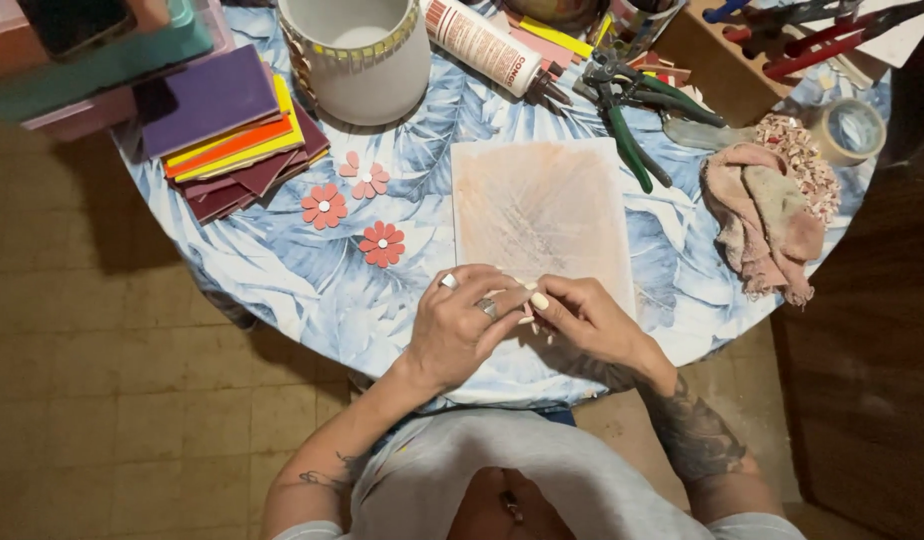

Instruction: A person is manually sanding a rectangular wooden base using a small piece of sandpaper and arranging small pink flower-shaped mosaic tiles on a table.

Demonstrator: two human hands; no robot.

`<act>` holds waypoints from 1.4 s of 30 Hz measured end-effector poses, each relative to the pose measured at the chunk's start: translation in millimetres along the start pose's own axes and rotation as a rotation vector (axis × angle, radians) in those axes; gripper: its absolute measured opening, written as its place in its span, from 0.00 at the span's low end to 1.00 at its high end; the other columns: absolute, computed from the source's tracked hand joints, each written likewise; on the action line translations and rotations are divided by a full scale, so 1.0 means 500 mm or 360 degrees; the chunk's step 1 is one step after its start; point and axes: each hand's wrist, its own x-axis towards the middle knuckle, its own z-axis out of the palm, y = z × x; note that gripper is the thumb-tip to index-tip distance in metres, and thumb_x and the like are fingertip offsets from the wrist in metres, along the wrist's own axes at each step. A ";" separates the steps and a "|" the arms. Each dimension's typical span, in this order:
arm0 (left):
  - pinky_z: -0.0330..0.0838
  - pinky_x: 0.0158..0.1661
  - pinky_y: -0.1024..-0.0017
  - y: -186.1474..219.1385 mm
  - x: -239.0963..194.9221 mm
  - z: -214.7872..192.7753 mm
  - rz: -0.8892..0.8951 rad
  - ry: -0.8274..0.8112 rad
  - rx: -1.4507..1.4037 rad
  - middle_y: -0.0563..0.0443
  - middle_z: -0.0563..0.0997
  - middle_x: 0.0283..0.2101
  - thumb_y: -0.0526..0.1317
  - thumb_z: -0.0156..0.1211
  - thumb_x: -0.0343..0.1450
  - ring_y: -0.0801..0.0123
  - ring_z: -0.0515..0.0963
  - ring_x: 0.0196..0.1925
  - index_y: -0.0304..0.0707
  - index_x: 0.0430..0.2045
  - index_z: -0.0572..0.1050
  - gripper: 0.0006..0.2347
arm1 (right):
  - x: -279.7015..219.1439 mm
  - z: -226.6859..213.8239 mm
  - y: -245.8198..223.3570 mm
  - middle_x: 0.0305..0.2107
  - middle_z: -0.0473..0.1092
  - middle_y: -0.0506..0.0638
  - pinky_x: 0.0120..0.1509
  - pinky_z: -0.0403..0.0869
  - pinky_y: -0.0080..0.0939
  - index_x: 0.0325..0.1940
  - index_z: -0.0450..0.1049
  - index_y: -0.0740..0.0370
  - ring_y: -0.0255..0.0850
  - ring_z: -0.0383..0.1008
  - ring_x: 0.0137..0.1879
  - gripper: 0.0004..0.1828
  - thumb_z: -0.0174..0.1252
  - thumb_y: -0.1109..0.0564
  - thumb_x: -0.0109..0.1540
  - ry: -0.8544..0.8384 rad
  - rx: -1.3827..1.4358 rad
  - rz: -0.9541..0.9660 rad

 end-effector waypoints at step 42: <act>0.36 0.59 0.51 -0.009 -0.032 0.016 -0.0219 -0.0859 0.0553 0.48 0.66 0.50 0.52 0.50 0.60 0.60 0.62 0.56 0.40 0.45 0.65 0.22 | -0.066 -0.030 0.094 0.21 0.64 0.49 0.34 0.72 0.50 0.29 0.65 0.49 0.50 0.71 0.33 0.07 0.42 0.50 0.51 -0.0055 -0.1864 0.0339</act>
